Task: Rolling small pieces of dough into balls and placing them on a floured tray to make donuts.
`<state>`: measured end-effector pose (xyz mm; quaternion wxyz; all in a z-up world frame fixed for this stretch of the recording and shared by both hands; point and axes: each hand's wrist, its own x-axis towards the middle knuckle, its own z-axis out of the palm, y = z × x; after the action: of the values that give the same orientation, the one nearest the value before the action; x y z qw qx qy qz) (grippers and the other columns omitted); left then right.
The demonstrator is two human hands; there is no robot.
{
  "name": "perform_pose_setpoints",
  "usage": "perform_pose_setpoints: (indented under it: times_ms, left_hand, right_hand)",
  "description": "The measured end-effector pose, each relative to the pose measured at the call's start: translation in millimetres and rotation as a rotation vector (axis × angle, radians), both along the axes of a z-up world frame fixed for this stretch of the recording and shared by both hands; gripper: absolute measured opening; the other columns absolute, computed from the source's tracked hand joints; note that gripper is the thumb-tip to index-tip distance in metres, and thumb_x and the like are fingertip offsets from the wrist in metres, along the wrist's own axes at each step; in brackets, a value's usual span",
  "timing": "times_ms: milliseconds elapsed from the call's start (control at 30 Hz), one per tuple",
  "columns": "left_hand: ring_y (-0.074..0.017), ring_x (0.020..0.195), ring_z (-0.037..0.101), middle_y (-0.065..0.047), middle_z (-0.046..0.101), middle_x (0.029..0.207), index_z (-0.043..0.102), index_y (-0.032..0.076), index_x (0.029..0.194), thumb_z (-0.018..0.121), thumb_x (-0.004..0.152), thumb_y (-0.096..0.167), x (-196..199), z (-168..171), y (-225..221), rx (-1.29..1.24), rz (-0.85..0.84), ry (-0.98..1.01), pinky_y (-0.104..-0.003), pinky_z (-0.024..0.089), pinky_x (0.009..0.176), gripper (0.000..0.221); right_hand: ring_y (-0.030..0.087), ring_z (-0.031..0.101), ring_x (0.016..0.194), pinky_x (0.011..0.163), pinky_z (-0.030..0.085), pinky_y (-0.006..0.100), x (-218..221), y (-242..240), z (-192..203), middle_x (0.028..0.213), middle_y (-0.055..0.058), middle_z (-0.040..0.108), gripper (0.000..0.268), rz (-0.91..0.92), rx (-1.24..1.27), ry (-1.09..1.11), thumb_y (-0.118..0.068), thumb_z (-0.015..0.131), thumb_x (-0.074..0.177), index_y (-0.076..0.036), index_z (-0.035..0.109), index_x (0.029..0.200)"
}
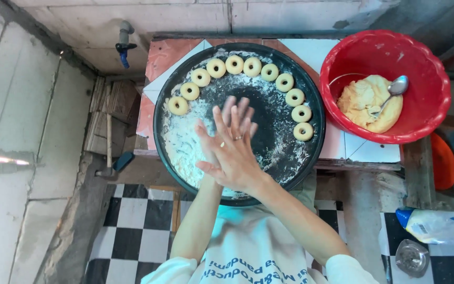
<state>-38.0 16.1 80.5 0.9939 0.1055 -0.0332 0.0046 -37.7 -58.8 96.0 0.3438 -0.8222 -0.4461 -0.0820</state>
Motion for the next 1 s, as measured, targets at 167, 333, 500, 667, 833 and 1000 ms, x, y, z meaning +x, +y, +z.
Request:
perform_pose_setpoints:
  times_ms: [167, 333, 500, 667, 833, 1000]
  left_hand:
    - [-0.0377, 0.149, 0.027, -0.012, 0.020, 0.168, 0.025, 0.024, 0.162, 0.035, 0.082, 0.090, -4.9, -17.6, -5.4, -0.035, -0.011, 0.060, -0.055, 0.028, 0.119, 0.104]
    - [-0.0402, 0.149, 0.031, -0.015, 0.026, 0.166, 0.028, 0.019, 0.161, 0.048, 0.086, 0.080, -6.8, 35.7, -14.4, -0.155, 0.054, 0.004, -0.056, 0.035, 0.119, 0.098]
    - [-0.0376, 0.147, 0.036, -0.017, 0.038, 0.159, 0.038, 0.014, 0.157, 0.034, 0.088, 0.086, -9.3, 47.9, -26.2, -0.017, 0.006, 0.102, -0.053, 0.028, 0.122, 0.100]
    - [-0.0366, 0.153, 0.023, -0.013, 0.024, 0.167, 0.028, 0.024, 0.161, 0.036, 0.082, 0.087, 23.1, 12.3, 7.1, 0.003, 0.044, 0.115, -0.056, 0.026, 0.122, 0.101]
    - [-0.0262, 0.138, 0.034, -0.011, 0.018, 0.170, 0.021, 0.022, 0.164, 0.034, 0.084, 0.087, 22.7, 5.7, -1.3, -0.024, -0.012, 0.021, -0.048, 0.034, 0.115, 0.105]
    - [-0.0307, 0.151, 0.029, -0.010, 0.016, 0.170, 0.024, 0.023, 0.162, 0.051, 0.080, 0.083, 35.7, 5.3, 17.4, -0.088, 0.076, -0.052, -0.052, 0.028, 0.123, 0.105]
  right_hand:
    - [0.046, -0.026, 0.150, 0.114, -0.006, 0.077, 38.2, -17.2, 6.2, 0.170, 0.013, -0.018, 0.075, -0.154, -0.026, 0.050, -0.055, 0.050, 0.103, -0.034, 0.016, 0.166]
    - [0.049, -0.023, 0.150, 0.111, -0.001, 0.081, 47.9, -26.7, 17.2, 0.169, 0.018, -0.016, 0.081, -0.168, -0.071, 0.104, -0.055, 0.054, 0.101, -0.028, 0.016, 0.167]
    - [0.054, -0.015, 0.149, 0.109, 0.002, 0.082, 46.3, -23.2, 16.9, 0.168, 0.022, -0.011, 0.089, -0.143, -0.196, 0.077, -0.059, 0.060, 0.093, -0.026, 0.018, 0.165]
    - [0.054, -0.020, 0.147, 0.107, -0.004, 0.082, 34.5, -9.9, 16.5, 0.168, 0.020, -0.014, 0.086, -0.045, -0.231, 0.092, -0.066, 0.053, 0.092, -0.028, 0.022, 0.163]
    - [0.054, -0.025, 0.146, 0.108, -0.009, 0.081, 58.8, -8.6, 5.7, 0.169, 0.017, -0.013, 0.082, -0.100, -0.251, -0.065, -0.069, 0.050, 0.092, -0.031, 0.029, 0.162]
    - [0.063, -0.012, 0.144, 0.103, 0.009, 0.086, 39.3, -10.0, 28.6, 0.164, 0.033, -0.002, 0.057, -0.081, -0.160, 0.035, -0.053, 0.069, 0.088, 0.000, 0.074, 0.111]
